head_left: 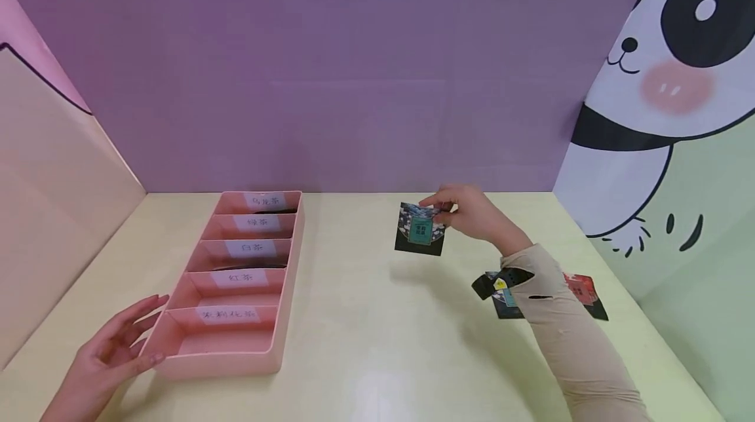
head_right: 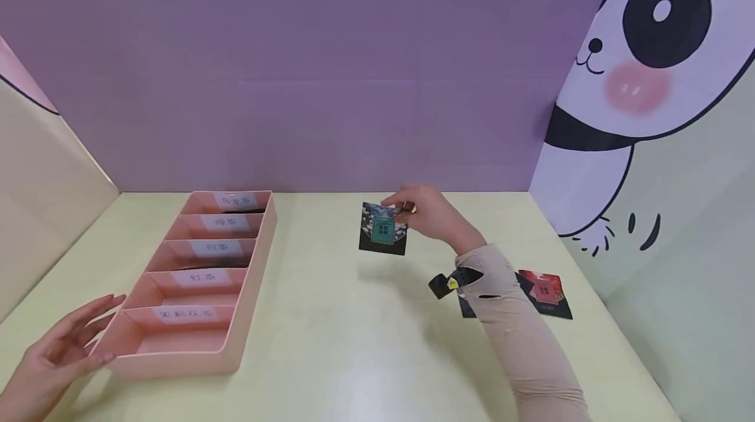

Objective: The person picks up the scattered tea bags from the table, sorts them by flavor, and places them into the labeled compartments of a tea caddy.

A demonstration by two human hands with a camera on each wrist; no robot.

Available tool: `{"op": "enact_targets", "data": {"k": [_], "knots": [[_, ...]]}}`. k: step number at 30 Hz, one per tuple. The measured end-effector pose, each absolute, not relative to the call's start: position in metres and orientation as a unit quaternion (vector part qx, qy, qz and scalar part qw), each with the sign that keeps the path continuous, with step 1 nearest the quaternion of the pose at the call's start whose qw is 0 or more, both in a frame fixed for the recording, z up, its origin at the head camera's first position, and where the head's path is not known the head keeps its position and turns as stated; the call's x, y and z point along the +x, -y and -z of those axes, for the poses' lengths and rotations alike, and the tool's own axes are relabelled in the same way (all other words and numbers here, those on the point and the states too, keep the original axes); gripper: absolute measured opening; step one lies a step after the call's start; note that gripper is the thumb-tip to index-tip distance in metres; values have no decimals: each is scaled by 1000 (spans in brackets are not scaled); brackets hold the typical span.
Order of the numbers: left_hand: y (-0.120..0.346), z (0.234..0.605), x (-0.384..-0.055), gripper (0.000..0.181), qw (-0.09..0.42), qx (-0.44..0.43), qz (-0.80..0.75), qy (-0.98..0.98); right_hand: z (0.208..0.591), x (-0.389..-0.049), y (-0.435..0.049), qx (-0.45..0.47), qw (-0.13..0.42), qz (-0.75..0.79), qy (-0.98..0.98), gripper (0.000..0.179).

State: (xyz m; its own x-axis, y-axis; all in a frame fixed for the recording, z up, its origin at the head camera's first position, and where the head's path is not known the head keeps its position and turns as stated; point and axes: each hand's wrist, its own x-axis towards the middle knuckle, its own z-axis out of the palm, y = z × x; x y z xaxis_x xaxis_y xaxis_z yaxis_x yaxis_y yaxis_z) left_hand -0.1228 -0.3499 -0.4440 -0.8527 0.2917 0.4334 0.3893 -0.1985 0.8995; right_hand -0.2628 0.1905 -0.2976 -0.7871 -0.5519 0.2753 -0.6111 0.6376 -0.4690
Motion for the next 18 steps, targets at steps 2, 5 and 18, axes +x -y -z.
{"op": "enact_targets", "data": {"k": [2, 5, 18], "knots": [[350, 443, -122, 75, 34, -265, 727, 633, 289, -266, -184, 324, 58, -281, 902, 33], [349, 442, -124, 73, 34, -243, 723, 646, 277, -270, -177, 327, 74, -279, 900, 34], [349, 443, -121, 74, 38, -247, 725, 641, 260, -281, -124, 350, 95, -281, 889, 32]]}}
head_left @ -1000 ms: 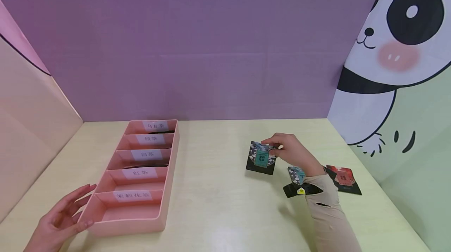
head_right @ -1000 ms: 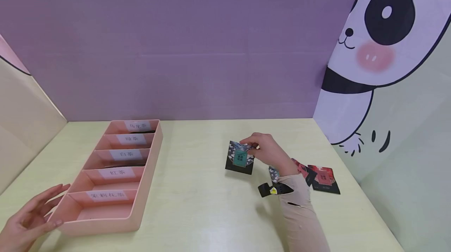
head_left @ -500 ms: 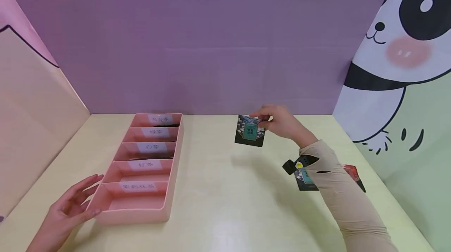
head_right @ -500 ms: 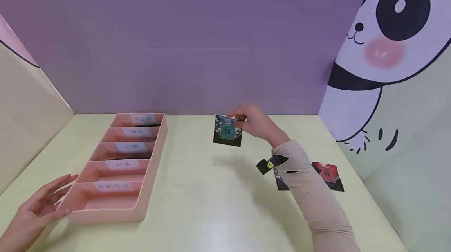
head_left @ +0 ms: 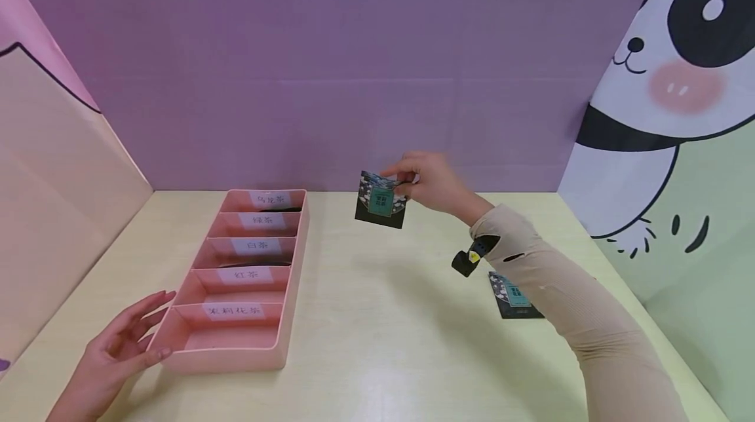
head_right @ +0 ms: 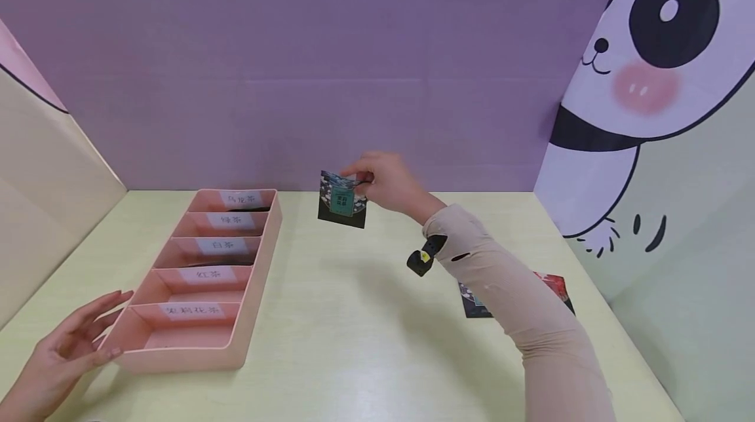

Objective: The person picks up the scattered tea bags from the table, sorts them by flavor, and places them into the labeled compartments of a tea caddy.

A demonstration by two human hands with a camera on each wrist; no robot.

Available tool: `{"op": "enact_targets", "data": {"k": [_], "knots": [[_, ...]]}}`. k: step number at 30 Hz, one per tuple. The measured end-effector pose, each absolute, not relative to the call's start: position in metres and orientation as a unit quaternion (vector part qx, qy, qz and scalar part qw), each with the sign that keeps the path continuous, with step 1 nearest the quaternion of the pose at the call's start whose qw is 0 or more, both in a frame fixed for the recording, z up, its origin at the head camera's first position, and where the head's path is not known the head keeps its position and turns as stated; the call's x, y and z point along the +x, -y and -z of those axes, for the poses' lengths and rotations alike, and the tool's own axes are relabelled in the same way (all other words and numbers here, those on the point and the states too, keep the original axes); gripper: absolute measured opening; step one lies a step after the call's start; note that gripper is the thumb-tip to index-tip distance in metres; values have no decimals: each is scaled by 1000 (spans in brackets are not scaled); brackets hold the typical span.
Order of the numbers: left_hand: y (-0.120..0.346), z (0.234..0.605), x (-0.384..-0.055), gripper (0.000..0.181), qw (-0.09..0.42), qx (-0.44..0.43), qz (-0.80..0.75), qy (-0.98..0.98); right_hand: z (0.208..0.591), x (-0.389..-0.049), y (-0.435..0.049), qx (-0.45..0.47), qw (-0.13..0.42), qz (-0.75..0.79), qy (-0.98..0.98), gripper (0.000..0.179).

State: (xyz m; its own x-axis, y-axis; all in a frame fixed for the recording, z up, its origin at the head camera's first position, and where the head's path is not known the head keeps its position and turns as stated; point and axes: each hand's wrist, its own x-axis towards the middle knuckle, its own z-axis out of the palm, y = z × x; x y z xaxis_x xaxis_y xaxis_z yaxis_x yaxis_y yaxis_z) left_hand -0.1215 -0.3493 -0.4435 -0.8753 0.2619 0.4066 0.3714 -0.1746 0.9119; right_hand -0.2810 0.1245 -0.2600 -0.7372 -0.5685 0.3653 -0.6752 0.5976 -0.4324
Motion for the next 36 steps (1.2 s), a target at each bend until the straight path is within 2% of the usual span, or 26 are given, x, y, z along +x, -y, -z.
{"op": "enact_targets", "data": {"k": [12, 23, 31, 36], "knots": [[353, 444, -120, 77, 41, -254, 733, 630, 277, -272, -62, 400, 55, -351, 845, 28], [354, 446, -120, 77, 38, -260, 731, 630, 288, -240, -1, 448, -45, -402, 797, 26], [353, 447, -125, 78, 29, -196, 724, 661, 298, -211, 31, 477, -63, -408, 776, 27], [351, 448, -129, 78, 28, -206, 722, 660, 312, -200, 45, 517, -40, -343, 783, 28]]}}
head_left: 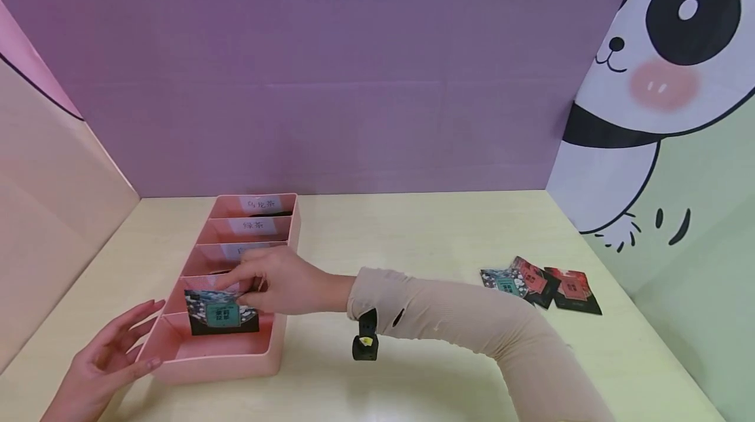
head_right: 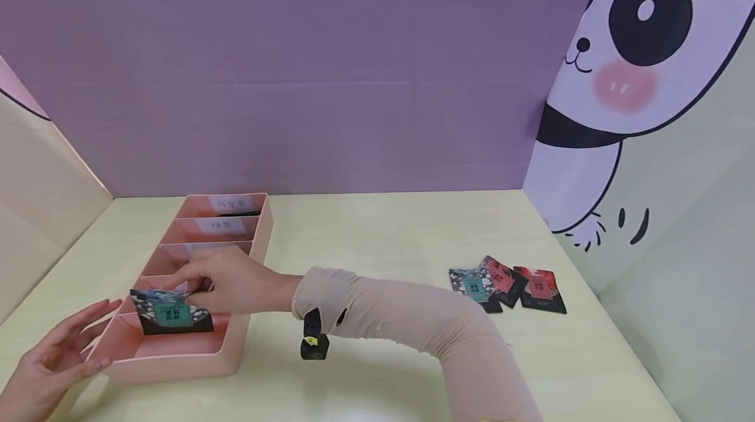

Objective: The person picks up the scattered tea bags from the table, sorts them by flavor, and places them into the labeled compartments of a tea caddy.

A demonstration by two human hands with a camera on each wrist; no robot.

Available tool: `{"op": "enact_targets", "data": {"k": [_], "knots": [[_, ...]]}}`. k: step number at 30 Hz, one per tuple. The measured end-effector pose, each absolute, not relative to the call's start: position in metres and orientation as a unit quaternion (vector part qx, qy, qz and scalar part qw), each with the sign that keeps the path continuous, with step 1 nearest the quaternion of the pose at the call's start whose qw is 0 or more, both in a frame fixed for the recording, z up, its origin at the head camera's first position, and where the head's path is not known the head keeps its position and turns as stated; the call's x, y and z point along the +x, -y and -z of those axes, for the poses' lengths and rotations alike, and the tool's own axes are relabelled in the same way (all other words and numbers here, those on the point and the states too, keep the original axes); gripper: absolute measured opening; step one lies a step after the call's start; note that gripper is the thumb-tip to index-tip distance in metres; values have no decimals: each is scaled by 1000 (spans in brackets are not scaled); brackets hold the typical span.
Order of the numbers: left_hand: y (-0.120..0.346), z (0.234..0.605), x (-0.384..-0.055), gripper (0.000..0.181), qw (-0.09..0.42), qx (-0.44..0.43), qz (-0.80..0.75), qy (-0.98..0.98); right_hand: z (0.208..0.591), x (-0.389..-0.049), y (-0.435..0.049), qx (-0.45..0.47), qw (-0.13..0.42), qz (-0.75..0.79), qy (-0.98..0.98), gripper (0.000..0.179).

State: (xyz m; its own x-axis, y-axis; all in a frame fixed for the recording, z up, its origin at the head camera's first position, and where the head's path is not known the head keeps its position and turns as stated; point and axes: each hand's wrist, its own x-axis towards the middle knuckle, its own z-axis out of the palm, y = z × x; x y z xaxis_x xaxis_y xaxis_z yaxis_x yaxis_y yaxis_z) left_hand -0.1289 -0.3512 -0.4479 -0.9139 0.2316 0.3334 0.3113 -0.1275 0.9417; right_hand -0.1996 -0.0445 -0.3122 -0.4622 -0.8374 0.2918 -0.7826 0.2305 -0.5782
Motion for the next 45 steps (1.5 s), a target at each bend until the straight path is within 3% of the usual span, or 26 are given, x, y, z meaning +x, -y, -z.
{"op": "enact_targets", "data": {"k": [7, 19, 28, 37, 45], "knots": [[352, 448, -128, 75, 21, -204, 734, 648, 339, -185, 49, -597, 12, 220, -771, 30], [354, 456, -138, 77, 29, -293, 768, 568, 362, -180, 47, -660, -16, 118, -742, 27], [359, 466, -140, 78, 28, -252, 754, 606, 371, -187, 38, -672, -68, 66, -734, 25], [353, 467, -140, 80, 40, -272, 767, 580, 363, -190, -8, -652, -132, 74, -743, 24], [355, 462, -141, 80, 33, -301, 759, 577, 380, -201, -83, -595, -102, 192, -774, 18]]}}
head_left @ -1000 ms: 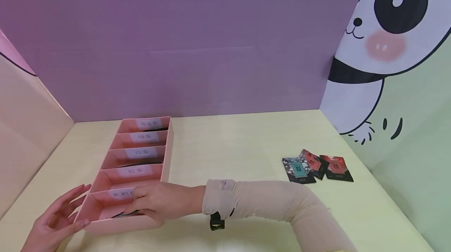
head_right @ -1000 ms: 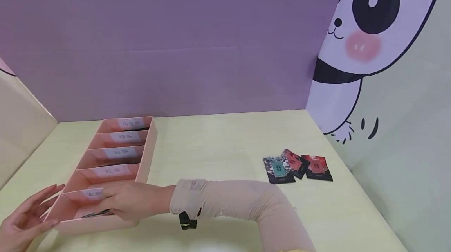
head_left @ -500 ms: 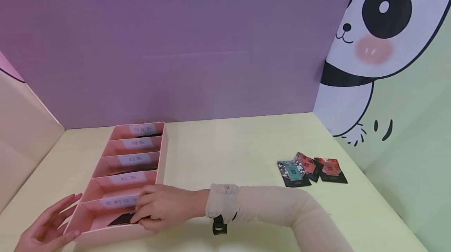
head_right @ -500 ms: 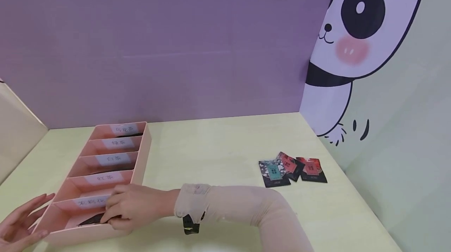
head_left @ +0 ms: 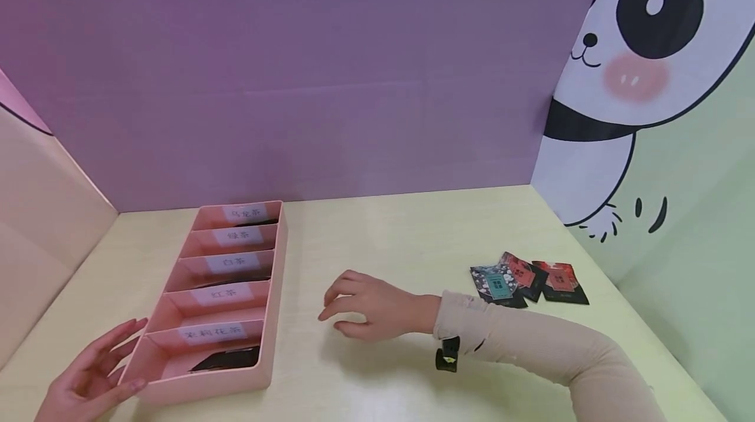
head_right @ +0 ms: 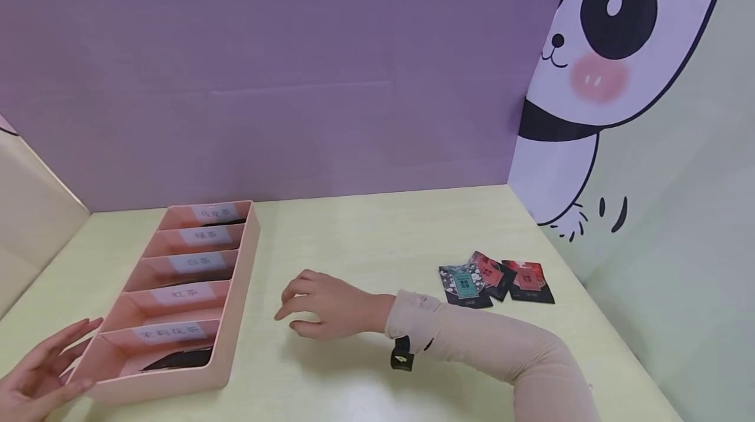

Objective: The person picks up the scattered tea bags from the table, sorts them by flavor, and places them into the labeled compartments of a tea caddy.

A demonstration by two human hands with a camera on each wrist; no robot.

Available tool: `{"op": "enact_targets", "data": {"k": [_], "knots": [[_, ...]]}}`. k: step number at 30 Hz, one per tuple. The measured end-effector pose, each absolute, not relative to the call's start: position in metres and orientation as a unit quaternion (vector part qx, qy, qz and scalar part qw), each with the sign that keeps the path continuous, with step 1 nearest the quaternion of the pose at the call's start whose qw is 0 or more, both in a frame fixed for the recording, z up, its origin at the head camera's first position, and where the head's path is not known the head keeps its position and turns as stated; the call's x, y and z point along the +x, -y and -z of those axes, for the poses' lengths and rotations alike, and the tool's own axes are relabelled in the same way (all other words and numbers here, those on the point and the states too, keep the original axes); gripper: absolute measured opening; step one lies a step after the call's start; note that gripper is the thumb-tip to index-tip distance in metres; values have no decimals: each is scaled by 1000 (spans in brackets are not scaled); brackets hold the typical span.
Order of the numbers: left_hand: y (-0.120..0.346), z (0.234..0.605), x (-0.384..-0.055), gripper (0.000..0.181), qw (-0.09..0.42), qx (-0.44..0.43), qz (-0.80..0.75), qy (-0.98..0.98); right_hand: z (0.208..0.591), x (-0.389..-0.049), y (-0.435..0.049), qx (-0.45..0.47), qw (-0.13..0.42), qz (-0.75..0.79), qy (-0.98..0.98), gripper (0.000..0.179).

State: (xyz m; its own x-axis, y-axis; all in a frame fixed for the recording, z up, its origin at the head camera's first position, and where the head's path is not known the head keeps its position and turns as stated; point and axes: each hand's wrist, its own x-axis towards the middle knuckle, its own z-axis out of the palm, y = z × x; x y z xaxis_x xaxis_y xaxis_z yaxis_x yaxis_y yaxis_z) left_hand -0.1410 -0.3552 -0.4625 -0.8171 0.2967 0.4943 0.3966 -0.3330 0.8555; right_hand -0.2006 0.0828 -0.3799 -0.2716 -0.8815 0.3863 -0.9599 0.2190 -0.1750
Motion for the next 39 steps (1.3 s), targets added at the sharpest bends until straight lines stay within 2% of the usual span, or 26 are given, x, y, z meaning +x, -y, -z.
{"op": "enact_targets", "data": {"k": [5, 13, 18, 23, 27, 30, 34, 39], "knots": [[356, 461, -143, 80, 25, -319, 758, 569, 390, -201, -125, 538, 84, -232, 806, 19], [354, 461, -141, 79, 32, -301, 754, 583, 407, -201, -196, 436, 113, -207, 869, 24], [356, 461, -139, 79, 37, -282, 753, 593, 411, -199, -238, 369, 109, -179, 906, 32], [355, 461, -137, 78, 43, -245, 744, 621, 407, -195, -276, 267, 70, -154, 949, 42], [355, 463, -138, 78, 44, -252, 745, 617, 402, -194, -294, 209, 32, -134, 968, 50], [356, 464, -138, 79, 40, -276, 755, 593, 399, -195, -302, 182, 2, -135, 974, 57], [358, 464, -138, 80, 38, -269, 755, 596, 396, -194, -308, 160, -33, -142, 976, 68], [356, 462, -139, 79, 39, -265, 751, 604, 397, -193, -312, 134, -55, -151, 978, 71]]}}
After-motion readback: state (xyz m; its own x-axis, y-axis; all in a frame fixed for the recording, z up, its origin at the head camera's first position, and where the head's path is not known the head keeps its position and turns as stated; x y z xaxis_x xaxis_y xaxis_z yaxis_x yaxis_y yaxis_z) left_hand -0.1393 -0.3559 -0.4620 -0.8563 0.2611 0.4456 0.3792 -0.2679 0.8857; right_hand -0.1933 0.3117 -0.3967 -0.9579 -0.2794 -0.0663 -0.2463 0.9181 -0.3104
